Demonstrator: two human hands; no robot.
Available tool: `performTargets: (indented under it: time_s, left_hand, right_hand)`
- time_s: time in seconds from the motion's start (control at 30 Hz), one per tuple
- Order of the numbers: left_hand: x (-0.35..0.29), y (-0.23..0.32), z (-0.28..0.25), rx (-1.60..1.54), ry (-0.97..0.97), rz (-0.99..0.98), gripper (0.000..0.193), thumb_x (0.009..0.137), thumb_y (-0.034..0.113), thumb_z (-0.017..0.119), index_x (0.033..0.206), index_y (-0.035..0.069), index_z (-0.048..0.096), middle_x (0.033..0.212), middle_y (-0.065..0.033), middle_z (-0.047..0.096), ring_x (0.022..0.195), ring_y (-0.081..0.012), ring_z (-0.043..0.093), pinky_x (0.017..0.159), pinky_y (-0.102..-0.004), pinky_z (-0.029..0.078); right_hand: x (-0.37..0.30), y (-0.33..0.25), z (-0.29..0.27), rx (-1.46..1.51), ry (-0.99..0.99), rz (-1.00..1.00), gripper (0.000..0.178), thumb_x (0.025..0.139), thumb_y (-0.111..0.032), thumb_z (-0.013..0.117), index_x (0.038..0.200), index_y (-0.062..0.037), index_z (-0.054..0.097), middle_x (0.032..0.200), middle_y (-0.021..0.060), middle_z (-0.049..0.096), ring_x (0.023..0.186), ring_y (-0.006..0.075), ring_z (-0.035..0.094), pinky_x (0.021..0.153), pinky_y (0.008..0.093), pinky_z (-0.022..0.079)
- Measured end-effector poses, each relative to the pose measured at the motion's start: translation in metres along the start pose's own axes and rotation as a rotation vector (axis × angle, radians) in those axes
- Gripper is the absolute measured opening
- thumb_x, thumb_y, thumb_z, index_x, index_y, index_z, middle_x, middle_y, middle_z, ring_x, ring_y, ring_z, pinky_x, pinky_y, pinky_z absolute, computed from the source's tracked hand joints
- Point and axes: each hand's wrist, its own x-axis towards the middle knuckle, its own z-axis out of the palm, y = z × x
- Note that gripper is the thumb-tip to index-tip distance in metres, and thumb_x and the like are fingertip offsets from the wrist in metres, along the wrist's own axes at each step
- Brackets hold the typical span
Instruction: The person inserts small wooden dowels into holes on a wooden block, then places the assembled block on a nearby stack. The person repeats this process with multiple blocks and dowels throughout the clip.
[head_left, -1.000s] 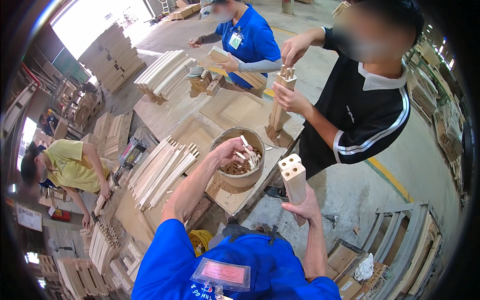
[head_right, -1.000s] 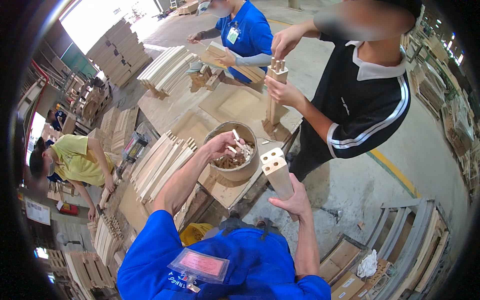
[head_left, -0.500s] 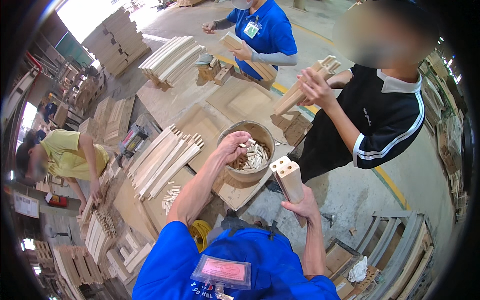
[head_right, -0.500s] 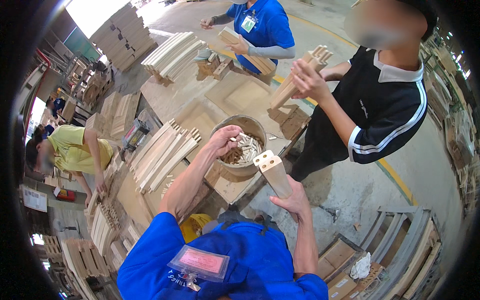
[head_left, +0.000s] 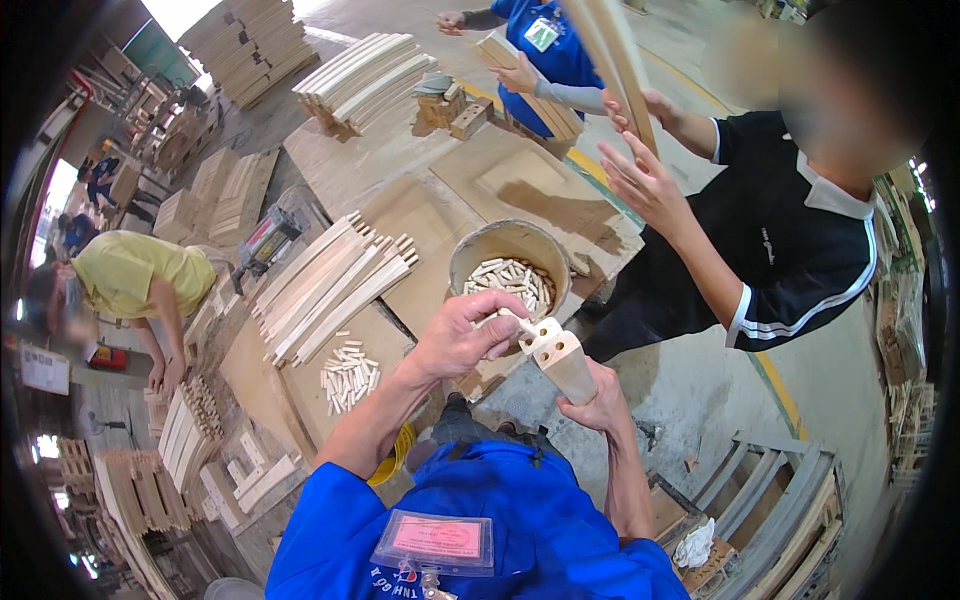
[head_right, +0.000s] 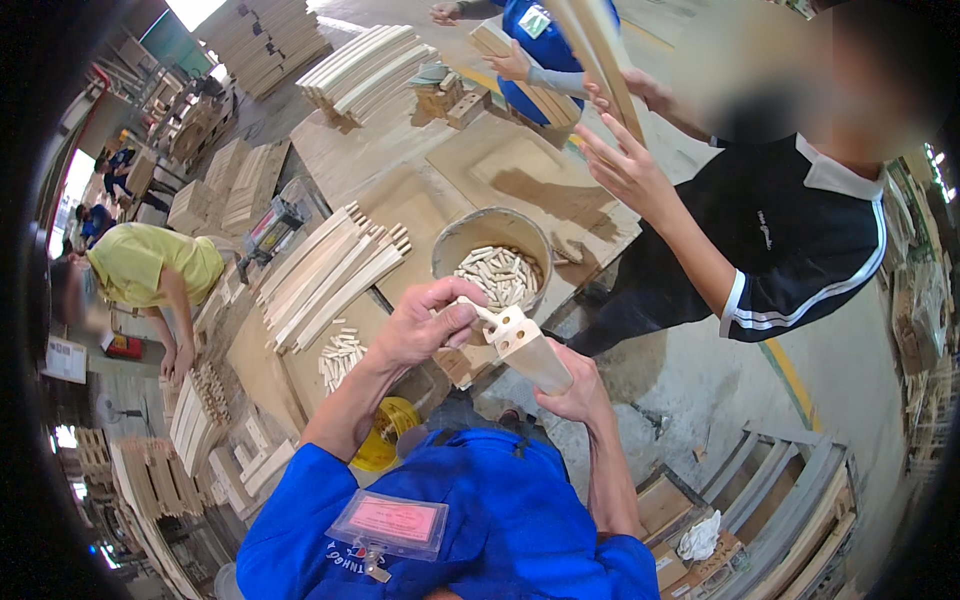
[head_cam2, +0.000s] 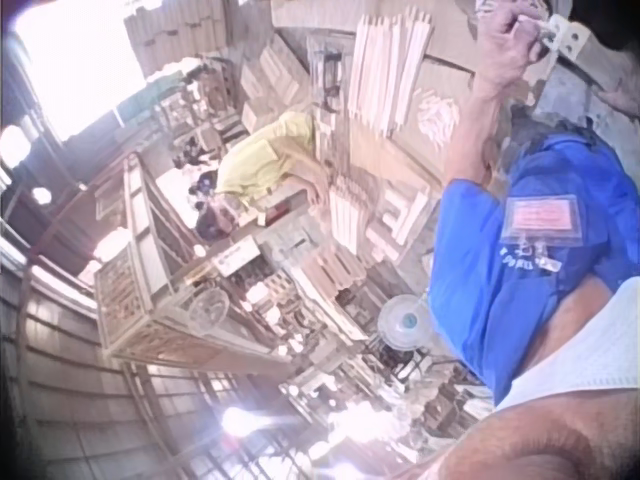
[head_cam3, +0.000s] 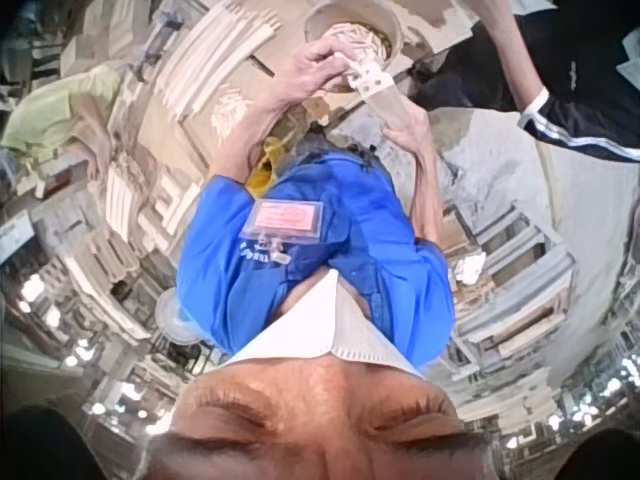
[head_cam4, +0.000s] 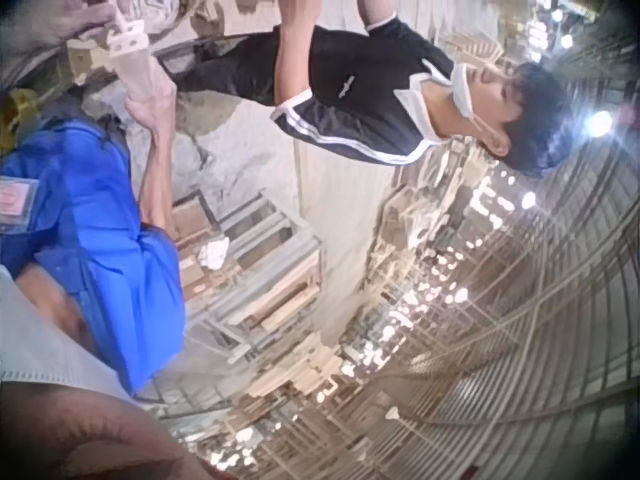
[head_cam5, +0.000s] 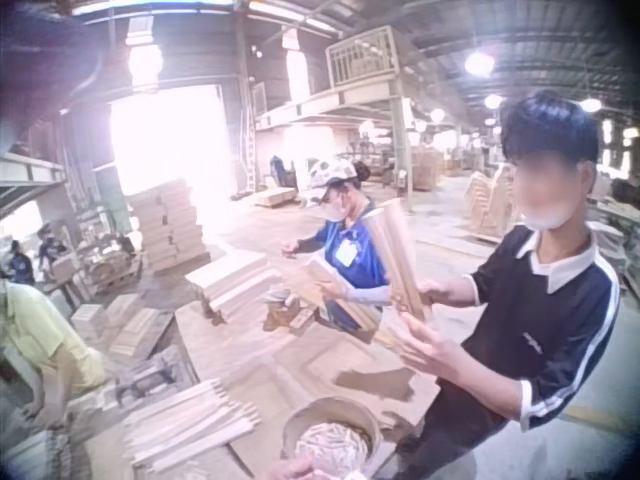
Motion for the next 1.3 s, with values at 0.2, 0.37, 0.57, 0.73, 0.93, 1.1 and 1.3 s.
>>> performTargets:
  time_s: [0.2,0.37,0.57,0.73,0.93,1.1,1.3]
  left_hand:
    - [-0.015,0.013,-0.01,0.257,0.059,-0.073,0.015,0.103,0.017,0.058,0.102,0.003,0.063,0.075,-0.0015,0.059,0.059,-0.009,0.052,0.054,-0.0245,0.041]
    - [-0.021,0.029,-0.014,0.82,0.043,0.366,0.009,0.097,0.01,0.06,0.096,0.002,0.064,0.076,-0.0114,0.062,0.064,-0.0254,0.062,0.06,-0.0333,0.05]
    - [-0.019,0.035,-0.035,0.708,-0.005,0.248,0.007,0.093,0.006,0.06,0.093,0.002,0.065,0.08,-0.0138,0.064,0.071,-0.0316,0.066,0.063,-0.0367,0.052]
    - [-0.024,0.033,-0.061,0.532,-0.067,0.125,0.01,0.096,0.012,0.064,0.098,0.003,0.066,0.084,-0.0112,0.067,0.068,-0.0221,0.065,0.061,-0.0351,0.052]
    - [-0.038,-0.036,-0.094,-0.512,0.538,-0.123,0.042,0.096,0.018,0.065,0.133,0.006,0.049,0.111,-0.0116,0.063,0.075,-0.0139,0.057,0.051,-0.0248,0.044]
    - [-0.067,-0.065,-0.068,-0.739,0.536,-0.18,0.022,0.095,0.012,0.064,0.115,0.007,0.054,0.116,-0.0163,0.063,0.078,-0.015,0.059,0.052,-0.0255,0.046]
    - [-0.075,-0.074,-0.053,-0.953,0.672,-0.161,0.028,0.094,0.007,0.061,0.121,0.002,0.057,0.112,-0.0164,0.063,0.09,-0.0224,0.061,0.079,-0.0362,0.054]
  right_hand:
    - [0.014,-0.021,0.007,-0.032,-0.012,-0.15,0.072,0.059,-0.007,0.079,0.127,0.0007,0.06,0.099,0.0153,0.069,0.087,0.0305,0.07,0.08,0.0374,0.055]
    - [0.02,-0.03,0.016,-0.034,-0.027,-0.153,0.075,0.058,-0.006,0.079,0.129,0.0006,0.059,0.103,0.0176,0.069,0.093,0.0341,0.069,0.083,0.0394,0.055]
    - [0.03,-0.046,0.026,-0.034,-0.037,-0.101,0.075,0.059,-0.005,0.077,0.131,-0.0008,0.058,0.111,0.0206,0.069,0.1,0.0378,0.069,0.087,0.0416,0.055]
    - [0.038,-0.052,0.034,-0.012,-0.073,-0.111,0.075,0.057,-0.003,0.076,0.13,-0.0001,0.058,0.103,0.0167,0.068,0.091,0.0346,0.068,0.083,0.0388,0.054]
    - [0.052,-0.049,0.035,0.038,-0.055,-0.02,0.065,0.062,-0.007,0.074,0.125,0.0016,0.061,0.103,0.0157,0.069,0.089,0.0301,0.069,0.083,0.036,0.054]
    - [0.039,-0.034,0.04,0.077,-0.072,0.022,0.065,0.063,-0.007,0.074,0.126,0.0001,0.062,0.102,0.0154,0.069,0.089,0.0273,0.068,0.084,0.0352,0.053]
    - [0.023,-0.022,0.044,0.008,-0.081,0.009,0.069,0.061,-0.006,0.073,0.129,-0.0022,0.06,0.104,0.0186,0.07,0.094,0.0369,0.069,0.085,0.0402,0.055]
